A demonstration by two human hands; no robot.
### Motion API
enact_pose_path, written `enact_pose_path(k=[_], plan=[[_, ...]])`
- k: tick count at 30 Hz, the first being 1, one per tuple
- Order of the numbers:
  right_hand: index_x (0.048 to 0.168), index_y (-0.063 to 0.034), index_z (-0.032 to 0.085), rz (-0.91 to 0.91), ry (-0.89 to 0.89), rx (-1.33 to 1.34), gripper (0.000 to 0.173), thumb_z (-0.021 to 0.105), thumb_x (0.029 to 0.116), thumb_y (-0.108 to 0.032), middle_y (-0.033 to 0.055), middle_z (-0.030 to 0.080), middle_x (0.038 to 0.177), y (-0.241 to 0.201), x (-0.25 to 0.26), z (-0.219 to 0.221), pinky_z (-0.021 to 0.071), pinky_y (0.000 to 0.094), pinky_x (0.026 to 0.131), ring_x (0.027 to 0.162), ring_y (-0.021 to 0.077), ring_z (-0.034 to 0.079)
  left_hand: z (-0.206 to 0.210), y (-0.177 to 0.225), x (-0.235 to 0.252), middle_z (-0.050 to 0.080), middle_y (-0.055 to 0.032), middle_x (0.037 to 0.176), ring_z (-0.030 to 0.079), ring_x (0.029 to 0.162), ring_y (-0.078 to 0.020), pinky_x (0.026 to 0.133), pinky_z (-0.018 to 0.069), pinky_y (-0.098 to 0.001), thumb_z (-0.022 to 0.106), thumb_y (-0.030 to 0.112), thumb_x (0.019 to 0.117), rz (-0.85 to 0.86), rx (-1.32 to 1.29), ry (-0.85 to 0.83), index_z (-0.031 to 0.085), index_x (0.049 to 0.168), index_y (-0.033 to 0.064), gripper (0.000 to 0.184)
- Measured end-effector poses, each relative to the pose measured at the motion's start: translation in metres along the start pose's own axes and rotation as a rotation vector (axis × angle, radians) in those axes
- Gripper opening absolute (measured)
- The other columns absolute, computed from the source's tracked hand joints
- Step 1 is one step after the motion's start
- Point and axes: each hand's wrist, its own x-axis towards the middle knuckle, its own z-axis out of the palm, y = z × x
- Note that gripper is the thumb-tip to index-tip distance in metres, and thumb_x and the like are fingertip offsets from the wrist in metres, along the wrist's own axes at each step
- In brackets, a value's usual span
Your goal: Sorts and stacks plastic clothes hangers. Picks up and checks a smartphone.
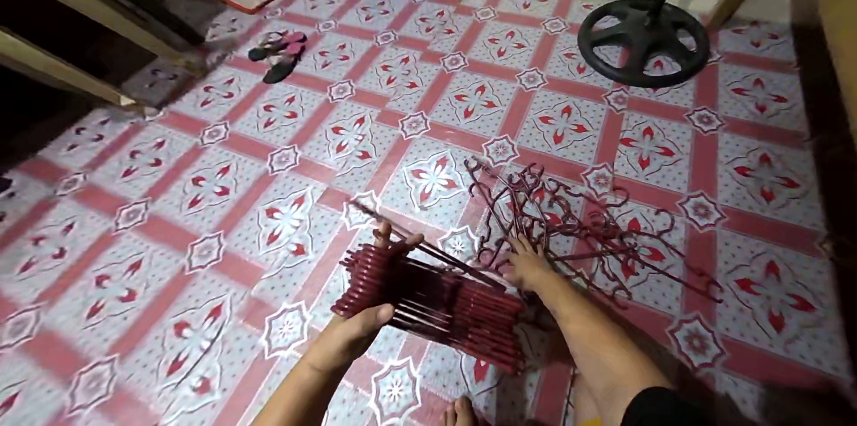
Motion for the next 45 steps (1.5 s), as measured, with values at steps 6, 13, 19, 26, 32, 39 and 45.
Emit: enact_pose_path(k=[6, 13, 19, 26, 32, 39, 45], plan=[[0.136, -0.0250, 0.062, 0.032, -0.150, 0.053, 0.049, 0.061, 0.0940, -0.050, 0.0020, 0.055, 0.148, 0.020, -0.079, 0.000, 0.0206, 0.0763, 0.113, 0.145, 0.0319, 0.040, 0.016, 0.016, 0.001, 0.068, 0.0077, 0.131, 0.064, 0.118, -0.0082, 0.104, 0.0522, -0.0306, 0.079, 0.053, 0.0806, 0.051, 0.123, 0.086, 0.061, 0.137, 0.0270, 0.065], [0.136, -0.0201, 0.057, 0.337, 0.152, 0.038, 0.046, 0.066, 0.0935, -0.035, 0.0203, 0.048, 0.146, 0.055, -0.099, 0.027, 0.0514, 0.0636, 0.095, 0.121, 0.0425, 0.058, 0.015, 0.025, -0.008, 0.066, 0.0033, 0.134, 0.063, 0.121, -0.0132, 0.106, 0.0511, -0.0359, 0.080, 0.063, 0.0753, 0.081, 0.255, 0.234, 0.042, 0.149, 0.0168, 0.095], [0.121, -0.0181, 0.068, 0.329, 0.143, -0.114, 0.031, 0.063, 0.0922, -0.027, 0.0177, 0.055, 0.141, 0.060, -0.074, 0.053, 0.0465, 0.0684, 0.097, 0.129, 0.0426, 0.052, 0.017, 0.033, -0.027, 0.067, 0.0039, 0.133, 0.065, 0.118, -0.0125, 0.104, 0.0525, -0.0344, 0.076, 0.062, 0.0807, 0.056, 0.267, 0.204, 0.052, 0.143, 0.0213, 0.078], [0.125, -0.0142, 0.064, 0.186, 0.049, 0.015, 0.035, 0.063, 0.0912, -0.022, 0.0135, 0.061, 0.132, 0.036, -0.093, 0.064, 0.0522, 0.0609, 0.095, 0.119, 0.0356, 0.061, 0.010, 0.033, -0.045, 0.065, 0.0004, 0.135, 0.064, 0.120, -0.0157, 0.103, 0.0522, -0.0364, 0.075, 0.066, 0.0793, 0.045, 0.234, 0.257, 0.053, 0.142, 0.0195, 0.081], [0.119, -0.0146, 0.067, 0.126, -0.057, -0.071, 0.058, 0.069, 0.0796, -0.057, 0.0183, 0.062, 0.127, -0.005, -0.109, 0.087, 0.0458, 0.0735, 0.090, 0.121, 0.0437, 0.057, 0.015, 0.035, -0.047, 0.066, 0.0032, 0.134, 0.064, 0.119, -0.0125, 0.104, 0.0516, -0.0338, 0.073, 0.065, 0.0822, 0.071, 0.248, 0.216, 0.054, 0.142, 0.0238, 0.075], [0.132, -0.0010, 0.058, 0.161, 0.025, 0.040, 0.043, 0.064, 0.0926, -0.019, 0.0259, 0.058, 0.133, -0.039, -0.109, 0.091, 0.0544, 0.0609, 0.090, 0.114, 0.0438, 0.063, 0.018, 0.039, -0.045, 0.066, 0.0004, 0.134, 0.065, 0.119, -0.0155, 0.104, 0.0524, -0.0362, 0.074, 0.064, 0.0811, 0.032, 0.182, 0.169, 0.043, 0.149, 0.0184, 0.088], [0.133, -0.0098, 0.059, 0.511, 0.414, 0.116, 0.043, 0.063, 0.0926, -0.021, 0.0251, 0.044, 0.146, 0.043, -0.066, 0.053, 0.0599, 0.0565, 0.082, 0.113, 0.0402, 0.064, 0.022, 0.039, -0.045, 0.067, 0.0014, 0.133, 0.064, 0.121, -0.0146, 0.107, 0.0511, -0.0367, 0.075, 0.063, 0.0813, 0.033, 0.147, 0.086, 0.053, 0.143, 0.0188, 0.079]])
